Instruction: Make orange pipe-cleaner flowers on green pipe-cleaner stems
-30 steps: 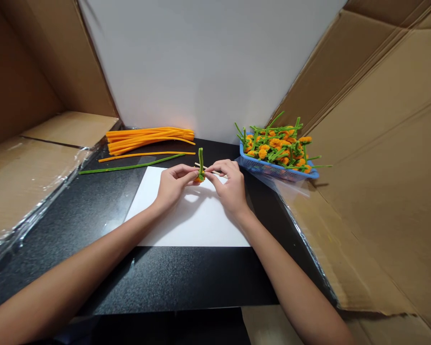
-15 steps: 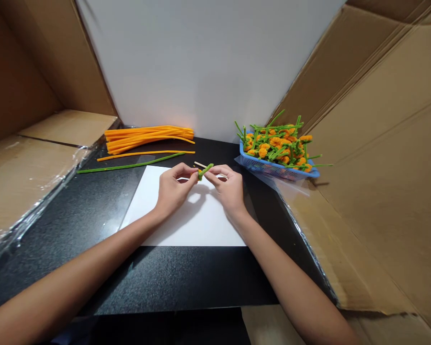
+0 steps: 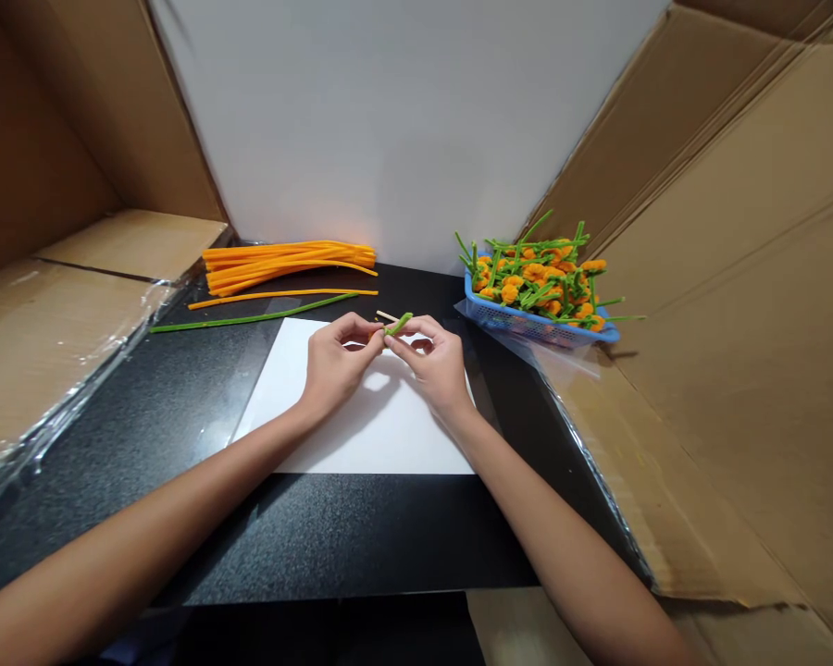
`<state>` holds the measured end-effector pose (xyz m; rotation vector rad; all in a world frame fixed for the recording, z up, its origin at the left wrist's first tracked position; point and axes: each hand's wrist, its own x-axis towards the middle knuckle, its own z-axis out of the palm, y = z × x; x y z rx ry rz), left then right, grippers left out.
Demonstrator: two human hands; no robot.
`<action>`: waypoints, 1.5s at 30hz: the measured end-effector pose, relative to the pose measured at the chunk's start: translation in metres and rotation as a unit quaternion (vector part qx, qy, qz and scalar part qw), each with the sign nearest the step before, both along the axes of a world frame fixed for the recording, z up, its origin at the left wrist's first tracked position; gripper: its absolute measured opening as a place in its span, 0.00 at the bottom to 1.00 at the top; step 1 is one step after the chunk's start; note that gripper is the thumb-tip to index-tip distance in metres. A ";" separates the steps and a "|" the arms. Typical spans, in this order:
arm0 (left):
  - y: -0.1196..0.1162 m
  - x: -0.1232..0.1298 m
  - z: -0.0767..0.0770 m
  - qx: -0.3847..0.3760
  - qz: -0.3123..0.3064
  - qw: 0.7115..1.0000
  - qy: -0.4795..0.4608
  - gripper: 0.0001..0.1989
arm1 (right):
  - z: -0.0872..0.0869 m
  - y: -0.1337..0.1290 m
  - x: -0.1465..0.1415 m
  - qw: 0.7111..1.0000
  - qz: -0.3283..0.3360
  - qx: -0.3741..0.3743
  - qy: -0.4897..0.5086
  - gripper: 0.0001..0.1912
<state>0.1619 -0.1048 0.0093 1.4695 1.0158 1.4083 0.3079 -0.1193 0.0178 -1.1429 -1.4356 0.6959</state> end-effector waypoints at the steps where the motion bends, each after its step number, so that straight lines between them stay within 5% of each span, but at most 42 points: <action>1: 0.000 0.000 0.000 0.002 0.002 1.000 0.006 0.09 | 0.000 0.000 0.000 1.000 -0.007 -0.004 0.003 0.08; 12: -0.008 0.003 0.000 0.031 0.034 0.999 0.022 0.07 | -0.008 -0.004 -0.012 0.996 -0.074 -0.012 0.058 0.11; 18: -0.009 0.002 0.001 0.136 0.036 0.987 0.074 0.04 | -0.006 -0.004 -0.014 0.995 -0.064 -0.016 0.079 0.07; 22: -0.008 0.003 0.001 0.071 0.028 0.996 0.055 0.05 | -0.008 -0.001 -0.013 0.996 -0.068 -0.016 0.054 0.05; 25: 0.000 -0.001 0.002 0.029 -0.023 0.999 0.026 0.07 | -0.006 -0.001 -0.008 0.997 -0.066 0.034 -0.012 0.03; 30: 0.022 -0.016 0.015 -0.037 -0.217 0.975 0.012 0.09 | 0.005 -0.003 0.006 0.979 -0.012 0.140 -0.145 0.04; 32: 0.025 -0.020 0.019 -0.047 -0.232 0.972 0.015 0.10 | 0.006 -0.002 0.009 0.976 -0.002 0.143 -0.164 0.04; 35: 0.020 -0.021 0.018 0.051 -0.147 0.985 0.070 0.08 | 0.000 0.005 0.010 0.991 -0.031 0.086 -0.097 0.04; 38: 0.013 -0.017 0.011 0.178 -0.123 0.963 0.162 0.09 | -0.009 0.011 0.007 0.997 -0.042 -0.024 0.064 0.08; 41: 0.011 -0.014 0.002 0.227 -0.136 0.944 0.200 0.18 | -0.011 0.011 0.004 0.969 0.018 -0.136 0.206 0.15; 45: 0.015 -0.012 -0.002 0.210 -0.105 0.960 0.152 0.15 | -0.004 0.004 -0.003 0.921 0.092 -0.223 0.306 0.19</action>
